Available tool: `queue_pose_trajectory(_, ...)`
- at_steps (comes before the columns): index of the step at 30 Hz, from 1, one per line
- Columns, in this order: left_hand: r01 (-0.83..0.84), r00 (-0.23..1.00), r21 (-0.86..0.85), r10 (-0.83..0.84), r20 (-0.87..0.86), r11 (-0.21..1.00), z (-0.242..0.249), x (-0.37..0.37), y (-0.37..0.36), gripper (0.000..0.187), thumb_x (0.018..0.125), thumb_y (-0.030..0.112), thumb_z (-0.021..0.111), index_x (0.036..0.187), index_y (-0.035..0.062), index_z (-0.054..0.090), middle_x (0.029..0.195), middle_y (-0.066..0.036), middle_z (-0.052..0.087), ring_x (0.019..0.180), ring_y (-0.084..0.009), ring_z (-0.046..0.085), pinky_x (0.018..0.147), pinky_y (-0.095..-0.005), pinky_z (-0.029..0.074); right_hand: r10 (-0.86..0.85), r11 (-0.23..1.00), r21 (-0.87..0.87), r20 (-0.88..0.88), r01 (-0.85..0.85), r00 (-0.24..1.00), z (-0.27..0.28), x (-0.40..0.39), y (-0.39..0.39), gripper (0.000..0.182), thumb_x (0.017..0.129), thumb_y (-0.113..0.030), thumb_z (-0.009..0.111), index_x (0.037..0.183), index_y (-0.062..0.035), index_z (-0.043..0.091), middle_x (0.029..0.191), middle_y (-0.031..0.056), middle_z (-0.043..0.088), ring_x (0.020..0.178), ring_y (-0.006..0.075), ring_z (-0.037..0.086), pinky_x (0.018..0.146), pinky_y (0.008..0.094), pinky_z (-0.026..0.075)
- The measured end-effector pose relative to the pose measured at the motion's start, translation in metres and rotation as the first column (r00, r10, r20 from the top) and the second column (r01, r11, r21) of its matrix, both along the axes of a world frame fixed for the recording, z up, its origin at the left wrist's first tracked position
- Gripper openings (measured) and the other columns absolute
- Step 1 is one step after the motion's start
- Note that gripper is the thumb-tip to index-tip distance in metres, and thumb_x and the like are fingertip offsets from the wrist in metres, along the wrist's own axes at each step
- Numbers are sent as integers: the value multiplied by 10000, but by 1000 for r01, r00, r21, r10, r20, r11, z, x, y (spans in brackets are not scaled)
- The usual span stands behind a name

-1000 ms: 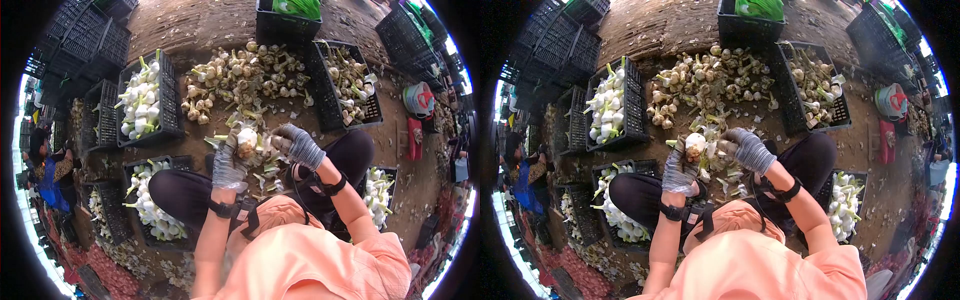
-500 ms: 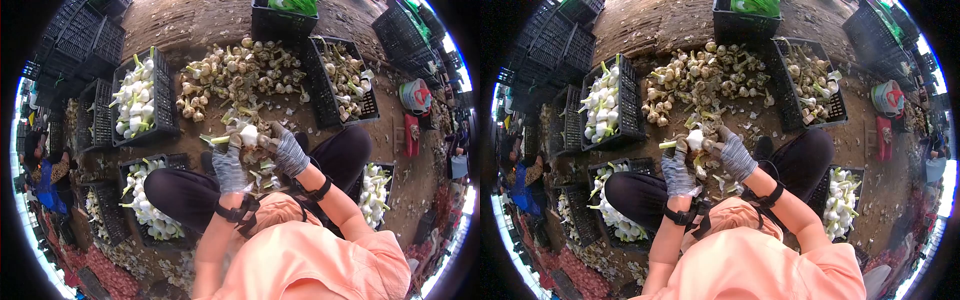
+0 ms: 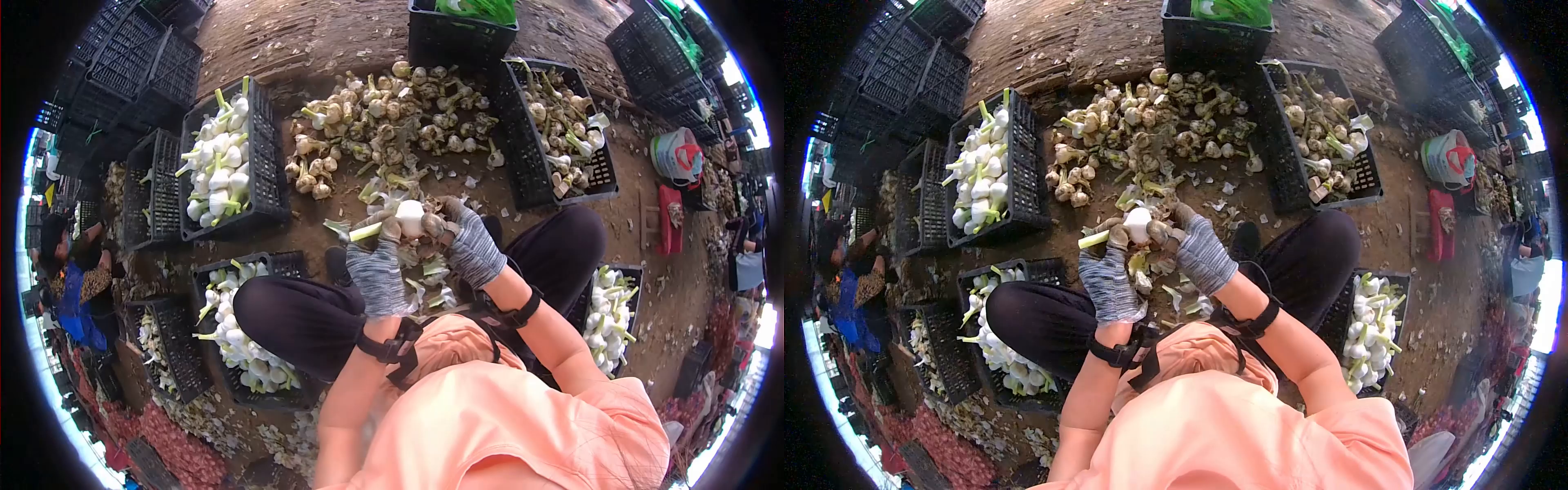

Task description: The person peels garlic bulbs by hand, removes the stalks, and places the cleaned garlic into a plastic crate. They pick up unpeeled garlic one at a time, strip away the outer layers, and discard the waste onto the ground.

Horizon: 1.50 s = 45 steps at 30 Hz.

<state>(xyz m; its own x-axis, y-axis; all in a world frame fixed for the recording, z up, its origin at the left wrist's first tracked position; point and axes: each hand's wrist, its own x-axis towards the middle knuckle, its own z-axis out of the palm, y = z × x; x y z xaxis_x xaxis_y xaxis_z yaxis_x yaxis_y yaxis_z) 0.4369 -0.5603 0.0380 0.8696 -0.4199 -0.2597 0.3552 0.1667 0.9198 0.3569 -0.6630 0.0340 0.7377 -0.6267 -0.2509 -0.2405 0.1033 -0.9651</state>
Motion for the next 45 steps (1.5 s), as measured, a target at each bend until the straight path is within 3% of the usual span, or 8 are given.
queue_pose_trajectory(8, -12, 999, -20, 12, -34, 1000, -5, -2, -1, 210, 794, 159, 643, 929, 15, 573, 899, -50, 582, 778, -111, 542, 703, -234, 468, 83, 995, -68, 202, -71, 976, -16, -10, -3, 382, 795, -229, 635, 1032, 30, 484, 879, 68, 567, 784, 88, 511, 655, 246, 462)
queue_pose_trajectory(11, -9, 979, 36, 1, 204, 999, -5, -6, -1, 195, 776, 136, 660, 907, 21, 572, 880, -40, 577, 778, -107, 535, 719, -233, 463, -207, 871, 466, 60, 156, 977, 7, -2, 0, 322, 777, -160, 646, 1005, 15, 501, 844, 41, 557, 769, 81, 510, 661, 240, 462)
queue_pose_trajectory(27, -57, 959, 93, 81, -270, 994, -14, 6, 4, 351, 761, 315, 675, 924, 23, 569, 890, -42, 571, 748, -116, 529, 641, -249, 441, -79, 947, -320, -169, 22, 982, -58, -18, -4, 233, 832, -195, 532, 960, -5, 576, 864, 172, 600, 799, 289, 588, 736, 341, 448)
queue_pose_trajectory(35, -14, 994, 101, 3, 110, 995, -20, -1, 2, 189, 802, 191, 640, 893, 42, 567, 834, -17, 576, 746, -95, 516, 697, -240, 438, -38, 861, 506, -21, 44, 999, 15, 10, -8, 360, 835, -287, 571, 1043, -14, 460, 860, 112, 566, 759, 174, 597, 559, 305, 542)
queue_pose_trajectory(40, -18, 994, 73, 10, 113, 997, -18, -1, 3, 182, 811, 183, 627, 895, 38, 557, 846, -22, 573, 754, -97, 520, 699, -236, 444, 293, 634, -751, 7, -188, 956, -4, -3, -10, 402, 779, -246, 646, 1081, -39, 478, 935, 122, 569, 833, 261, 585, 703, 335, 514)
queue_pose_trajectory(42, -7, 998, 59, 3, 61, 998, -17, -3, 1, 178, 813, 177, 625, 897, 37, 554, 850, -23, 572, 755, -99, 522, 699, -236, 445, -33, 886, 464, 65, -1, 997, 7, -1, -5, 331, 743, -89, 652, 1021, 14, 506, 928, 103, 570, 836, 144, 557, 686, 274, 495)
queue_pose_trajectory(43, -11, 999, 27, 10, 46, 1000, -18, -3, 1, 180, 810, 176, 628, 898, 37, 554, 851, -24, 571, 756, -100, 522, 702, -236, 447, -35, 886, 464, 64, 2, 997, 2, -4, -7, 331, 743, -89, 652, 1021, 14, 506, 928, 103, 570, 836, 144, 557, 686, 274, 495)
queue_pose_trajectory(45, -15, 999, -3, 15, 31, 1000, -18, -3, 2, 183, 807, 174, 632, 899, 37, 553, 853, -25, 569, 756, -102, 522, 705, -237, 448, 251, 579, -814, 121, -49, 960, -5, -7, -12, 335, 741, -69, 647, 1031, 21, 504, 940, 87, 579, 842, 126, 549, 698, 262, 488)
